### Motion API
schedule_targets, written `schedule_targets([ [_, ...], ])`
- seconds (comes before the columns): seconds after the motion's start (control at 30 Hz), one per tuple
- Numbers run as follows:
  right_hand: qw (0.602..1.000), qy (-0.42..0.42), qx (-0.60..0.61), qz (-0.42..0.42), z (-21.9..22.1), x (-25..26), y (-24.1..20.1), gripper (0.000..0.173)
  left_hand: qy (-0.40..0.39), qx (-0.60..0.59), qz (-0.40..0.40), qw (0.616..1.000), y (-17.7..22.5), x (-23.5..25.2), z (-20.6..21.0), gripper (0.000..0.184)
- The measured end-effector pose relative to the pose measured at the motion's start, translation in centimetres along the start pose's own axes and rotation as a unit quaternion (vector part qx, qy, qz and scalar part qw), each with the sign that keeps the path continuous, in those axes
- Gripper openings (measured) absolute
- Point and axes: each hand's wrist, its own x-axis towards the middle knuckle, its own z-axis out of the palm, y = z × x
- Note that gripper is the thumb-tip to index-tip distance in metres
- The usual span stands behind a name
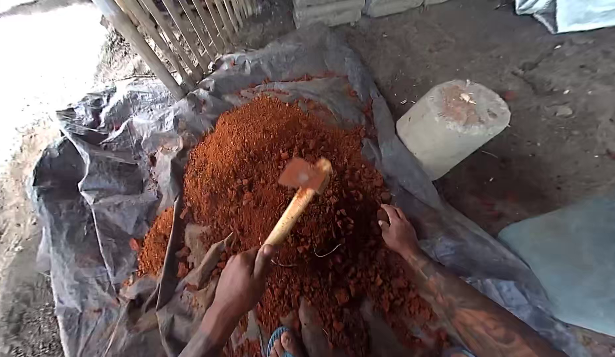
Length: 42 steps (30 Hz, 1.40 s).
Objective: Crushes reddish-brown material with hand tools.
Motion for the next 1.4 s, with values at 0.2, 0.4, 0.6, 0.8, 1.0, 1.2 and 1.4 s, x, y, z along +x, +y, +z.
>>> schedule_targets([
  [0.2, 1.000, 0.028, -0.009, 0.010, 0.9, -0.1, 0.1, 0.054, 0.226, -0.083, 0.174, 0.955, -1.9, -0.9, 2.3, 0.080],
  [0.4, 0.999, 0.031, 0.008, 0.038, -0.7, 0.7, -1.1, 0.052, -0.124, 0.045, -0.181, 0.975, -5.6, 2.9, 4.7, 0.079],
  [0.6, 0.985, 0.093, 0.141, 0.020, -2.8, -0.3, -5.7, 0.051, 0.201, -0.148, 0.080, 0.965, -2.4, -2.2, 1.0, 0.077],
  [0.8, 0.962, 0.140, 0.208, -0.111, -4.4, 0.2, -12.6, 0.051, -0.101, 0.110, -0.175, 0.973, -7.4, -0.6, 5.8, 0.083],
  [1.0, 0.964, 0.005, 0.198, -0.180, -5.3, -0.2, -16.9, 0.057, -0.032, -0.019, -0.101, 0.994, -6.2, -0.9, 1.7, 0.076],
  [1.2, 0.942, -0.118, 0.170, -0.263, -3.0, 0.3, -20.2, 0.057, 0.231, -0.210, 0.166, 0.936, -0.8, -2.2, -2.6, 0.067],
  [1.4, 0.963, 0.023, 0.225, -0.148, -5.6, 1.3, -16.5, 0.040, -0.085, 0.112, -0.122, 0.983, -3.4, 1.2, 4.5, 0.082],
])
